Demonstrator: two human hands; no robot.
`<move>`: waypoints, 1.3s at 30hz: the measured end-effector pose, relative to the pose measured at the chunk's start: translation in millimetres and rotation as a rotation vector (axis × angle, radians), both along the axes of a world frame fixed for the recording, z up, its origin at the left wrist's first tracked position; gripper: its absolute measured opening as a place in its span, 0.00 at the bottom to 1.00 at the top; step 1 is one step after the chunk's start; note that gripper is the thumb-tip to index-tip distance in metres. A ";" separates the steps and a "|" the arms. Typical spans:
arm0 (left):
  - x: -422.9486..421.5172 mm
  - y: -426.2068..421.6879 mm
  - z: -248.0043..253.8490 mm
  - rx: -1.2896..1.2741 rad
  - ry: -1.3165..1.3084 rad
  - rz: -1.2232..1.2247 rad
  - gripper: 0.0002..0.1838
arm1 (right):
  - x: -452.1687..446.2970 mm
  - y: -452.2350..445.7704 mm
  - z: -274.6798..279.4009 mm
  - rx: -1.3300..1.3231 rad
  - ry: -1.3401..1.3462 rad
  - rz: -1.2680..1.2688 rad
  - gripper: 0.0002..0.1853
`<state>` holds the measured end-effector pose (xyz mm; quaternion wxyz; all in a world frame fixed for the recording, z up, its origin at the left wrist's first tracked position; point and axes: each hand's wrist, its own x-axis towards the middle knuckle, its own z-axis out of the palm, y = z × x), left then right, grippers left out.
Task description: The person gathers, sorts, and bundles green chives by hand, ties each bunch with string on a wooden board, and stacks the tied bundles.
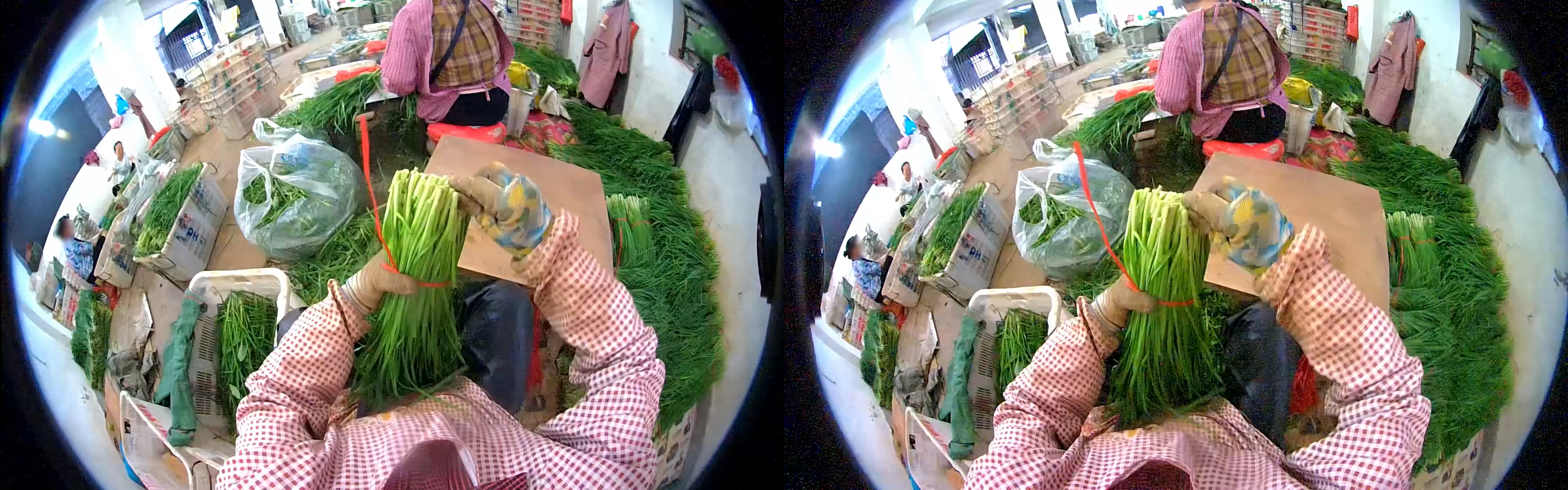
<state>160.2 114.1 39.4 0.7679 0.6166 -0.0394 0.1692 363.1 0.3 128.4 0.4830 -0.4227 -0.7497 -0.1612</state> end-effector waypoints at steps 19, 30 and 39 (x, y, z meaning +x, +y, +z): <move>7.0 -24.1 29.5 0.294 0.150 0.425 0.27 | 34.4 -22.9 23.0 -0.219 0.339 -0.207 0.12; -2.2 -26.9 20.0 0.820 0.434 0.558 0.38 | -30.2 20.7 -43.4 -0.394 0.133 0.014 0.20; -15.5 -5.5 31.3 0.433 0.289 0.922 0.48 | -32.1 69.5 13.1 -0.845 0.918 0.443 0.11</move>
